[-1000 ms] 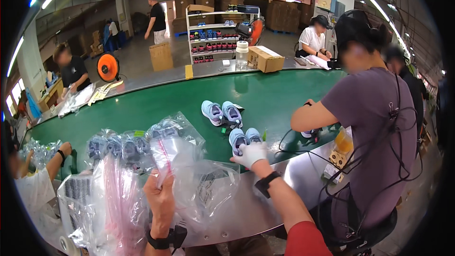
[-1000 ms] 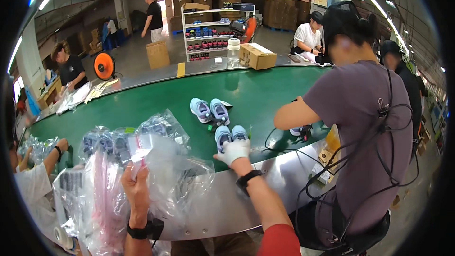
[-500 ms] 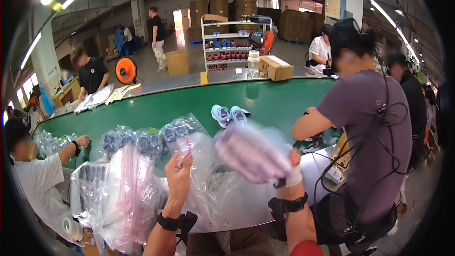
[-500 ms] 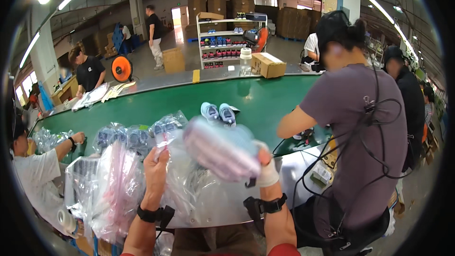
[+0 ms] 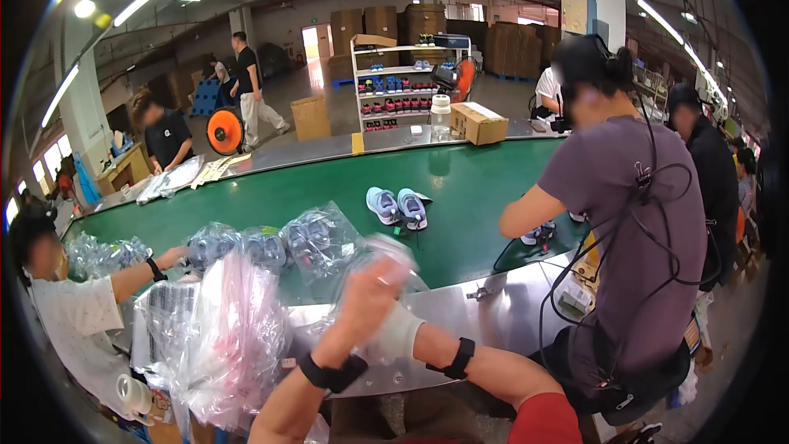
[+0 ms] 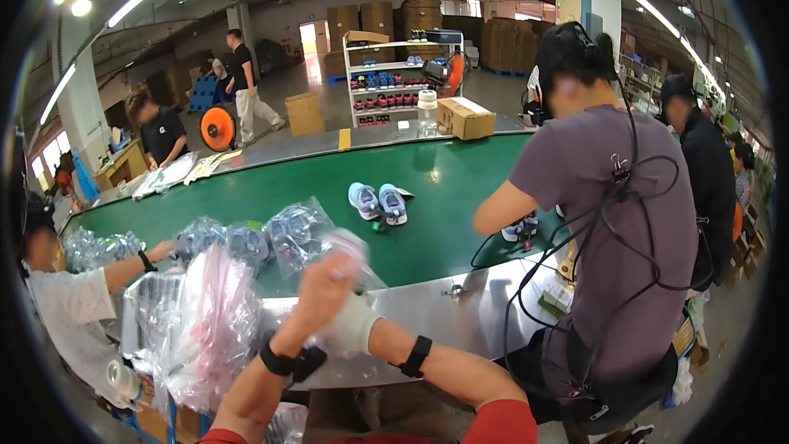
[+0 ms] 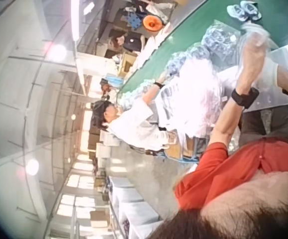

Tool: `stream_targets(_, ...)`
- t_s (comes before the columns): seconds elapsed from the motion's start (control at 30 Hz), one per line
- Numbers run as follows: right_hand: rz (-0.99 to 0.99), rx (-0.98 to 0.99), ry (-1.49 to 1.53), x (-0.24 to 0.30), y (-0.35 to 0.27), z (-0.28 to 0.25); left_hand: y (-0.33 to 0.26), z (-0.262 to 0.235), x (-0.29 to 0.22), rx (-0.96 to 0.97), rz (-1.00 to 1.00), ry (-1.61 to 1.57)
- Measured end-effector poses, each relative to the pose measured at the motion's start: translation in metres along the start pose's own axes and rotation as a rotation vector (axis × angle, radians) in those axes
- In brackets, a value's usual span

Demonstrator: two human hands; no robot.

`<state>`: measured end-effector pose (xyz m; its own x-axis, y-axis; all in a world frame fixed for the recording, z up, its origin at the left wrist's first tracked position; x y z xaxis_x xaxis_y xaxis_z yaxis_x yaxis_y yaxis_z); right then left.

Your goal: The person places pairs of light blue and purple sneakers into clear plastic bags on a green conveyor belt. They handle the shoes and bags by hand, opening the bags and inserting the footwear one pair at a time. The person works continuously along the line, moving the packaged shoes down the belt.

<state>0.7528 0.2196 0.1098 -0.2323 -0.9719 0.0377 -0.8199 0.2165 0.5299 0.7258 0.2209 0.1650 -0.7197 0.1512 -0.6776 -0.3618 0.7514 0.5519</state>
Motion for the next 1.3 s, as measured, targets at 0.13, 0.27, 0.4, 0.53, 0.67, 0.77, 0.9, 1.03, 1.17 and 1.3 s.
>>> stream_targets(0.13,0.538,-0.001,0.362,-0.037,-0.008,0.005,-0.068,-0.012,-0.035,1.005,0.447,0.037)
stream_targets(0.27,0.637,-0.359,0.273,-0.096,-0.035,0.053,-0.009,-0.056,0.011,0.461,-0.042,-0.258)
stream_targets(0.4,0.682,-0.020,-0.276,-0.113,-0.008,-0.016,-0.011,-0.044,0.022,0.509,-0.108,-0.381)
stream_targets(0.53,0.890,-0.151,-0.387,-0.170,0.008,-0.039,0.002,-0.027,0.034,0.414,-0.213,-0.580)
stream_targets(0.67,0.893,-0.238,-0.635,-0.225,-0.021,-0.012,0.003,-0.025,0.055,0.338,-0.336,-0.645)
stream_targets(0.77,1.073,0.141,-0.292,-0.224,-0.047,0.035,0.004,-0.035,0.087,0.231,-0.390,-0.661)
stream_targets(0.9,1.063,0.252,0.015,-0.156,-0.056,0.030,0.005,-0.057,0.121,-0.001,-0.523,-0.794)
stream_targets(1.03,0.786,-0.133,0.858,-0.082,-0.006,-0.023,0.009,-0.056,0.111,-0.086,-0.597,-0.956)
stream_targets(1.17,0.546,0.372,1.376,-0.013,0.007,0.004,0.001,-0.063,0.092,0.143,-0.424,-0.917)
stream_targets(1.3,0.888,-0.114,0.977,-0.081,-0.015,-0.002,0.004,-0.127,0.096,-0.289,-0.633,-0.958)
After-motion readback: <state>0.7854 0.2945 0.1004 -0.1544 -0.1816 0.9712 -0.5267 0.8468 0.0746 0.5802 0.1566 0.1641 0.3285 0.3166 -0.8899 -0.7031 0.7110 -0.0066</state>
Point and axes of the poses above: each hand's wrist, its own y-axis towards the middle knuckle, its own z-axis out of the palm, x = y × z, the point moved 5 cm from there along y, towards the middle knuckle, and after that the axes turned 3 degrees about -y, right-handed, at the moved point
